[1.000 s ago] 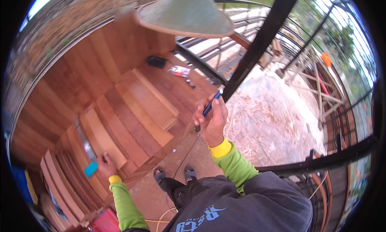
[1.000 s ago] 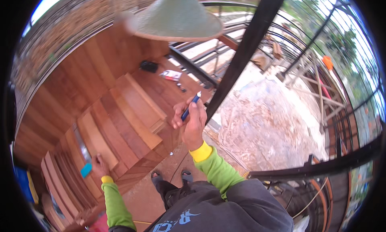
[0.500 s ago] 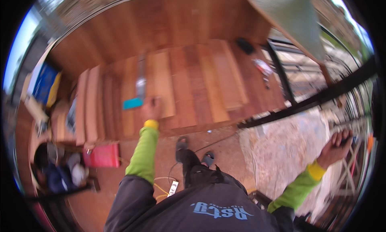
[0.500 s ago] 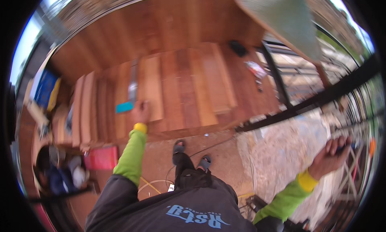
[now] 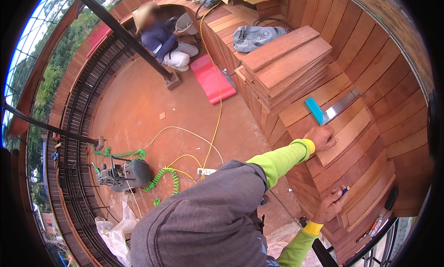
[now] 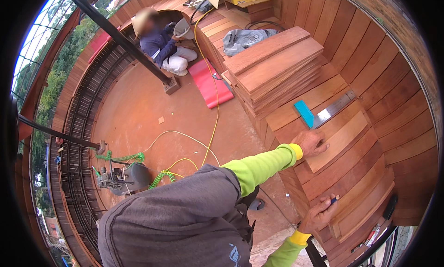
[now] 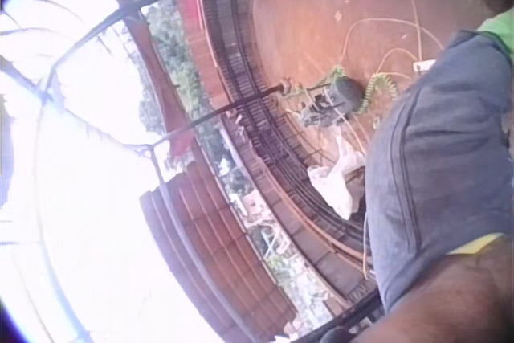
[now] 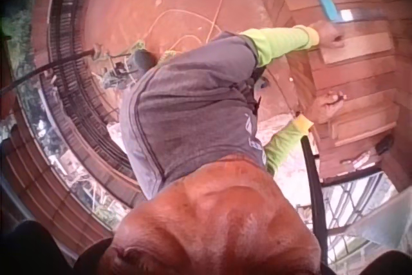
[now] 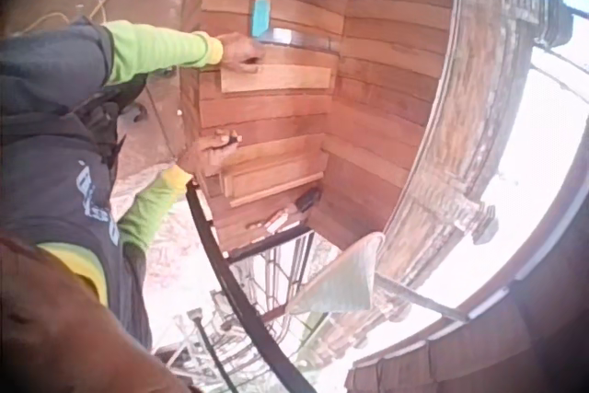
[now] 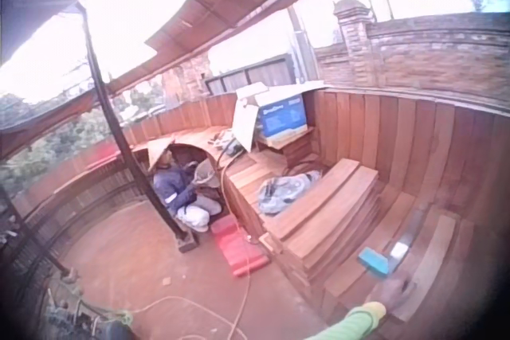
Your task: The person measures and marks wooden planks on a curved wall using a metal ruler and a pencil. They repeatedly position the planks, align them, and mark cut lines to fit the curved structure.
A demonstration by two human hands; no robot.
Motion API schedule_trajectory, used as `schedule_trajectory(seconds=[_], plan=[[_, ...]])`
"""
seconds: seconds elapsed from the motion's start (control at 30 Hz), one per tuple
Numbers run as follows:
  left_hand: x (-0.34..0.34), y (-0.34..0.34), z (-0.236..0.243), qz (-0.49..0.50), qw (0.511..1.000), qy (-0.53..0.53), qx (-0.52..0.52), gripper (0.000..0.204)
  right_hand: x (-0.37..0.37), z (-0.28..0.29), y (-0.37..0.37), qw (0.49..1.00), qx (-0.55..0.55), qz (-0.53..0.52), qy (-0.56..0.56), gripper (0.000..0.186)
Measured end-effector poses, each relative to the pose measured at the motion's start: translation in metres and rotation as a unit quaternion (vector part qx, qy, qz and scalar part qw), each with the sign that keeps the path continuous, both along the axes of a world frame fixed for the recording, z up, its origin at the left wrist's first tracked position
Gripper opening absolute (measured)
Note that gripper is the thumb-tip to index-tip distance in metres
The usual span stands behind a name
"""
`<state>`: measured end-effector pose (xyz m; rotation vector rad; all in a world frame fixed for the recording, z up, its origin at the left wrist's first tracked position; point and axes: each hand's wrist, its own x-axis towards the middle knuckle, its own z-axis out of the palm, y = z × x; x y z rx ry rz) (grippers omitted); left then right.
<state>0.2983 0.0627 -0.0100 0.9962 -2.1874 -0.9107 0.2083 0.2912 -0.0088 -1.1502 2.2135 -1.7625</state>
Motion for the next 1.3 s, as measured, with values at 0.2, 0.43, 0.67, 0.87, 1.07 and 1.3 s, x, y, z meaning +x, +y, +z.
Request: schedule_trajectory(seconds=[0.2, 0.43, 0.67, 0.87, 1.07, 1.3], plan=[[-0.008, -0.004, -0.003, -0.002, 1.0, -0.004, -0.021, 0.034, -0.036, -0.037, -0.036, 0.997, 0.012, -0.041, 0.057, 0.036], [-0.002, -0.009, 0.001, -0.002, 1.0, 0.001, 0.0, 0.035, -0.044, -0.047, -0.036, 0.998, 0.026, -0.063, 0.002, 0.037], [-0.004, -0.004, 0.002, -0.016, 1.0, 0.007, -0.01, 0.037, -0.038, -0.042, -0.036, 0.997, 0.022, -0.078, -0.017, 0.039], [-0.003, 0.0, -0.002, -0.014, 1.0, 0.015, -0.016, 0.037, -0.058, -0.054, -0.032, 0.996, 0.072, -0.049, 0.018, 0.035], [-0.001, 0.0, 0.007, -0.017, 1.0, -0.006, 0.011, 0.039, -0.06, -0.056, -0.035, 0.995, 0.081, -0.057, 0.03, 0.035], [-0.002, 0.0, 0.011, -0.013, 1.0, -0.019, 0.009, 0.039, -0.062, -0.057, -0.035, 0.996, 0.086, -0.035, 0.008, 0.036]])
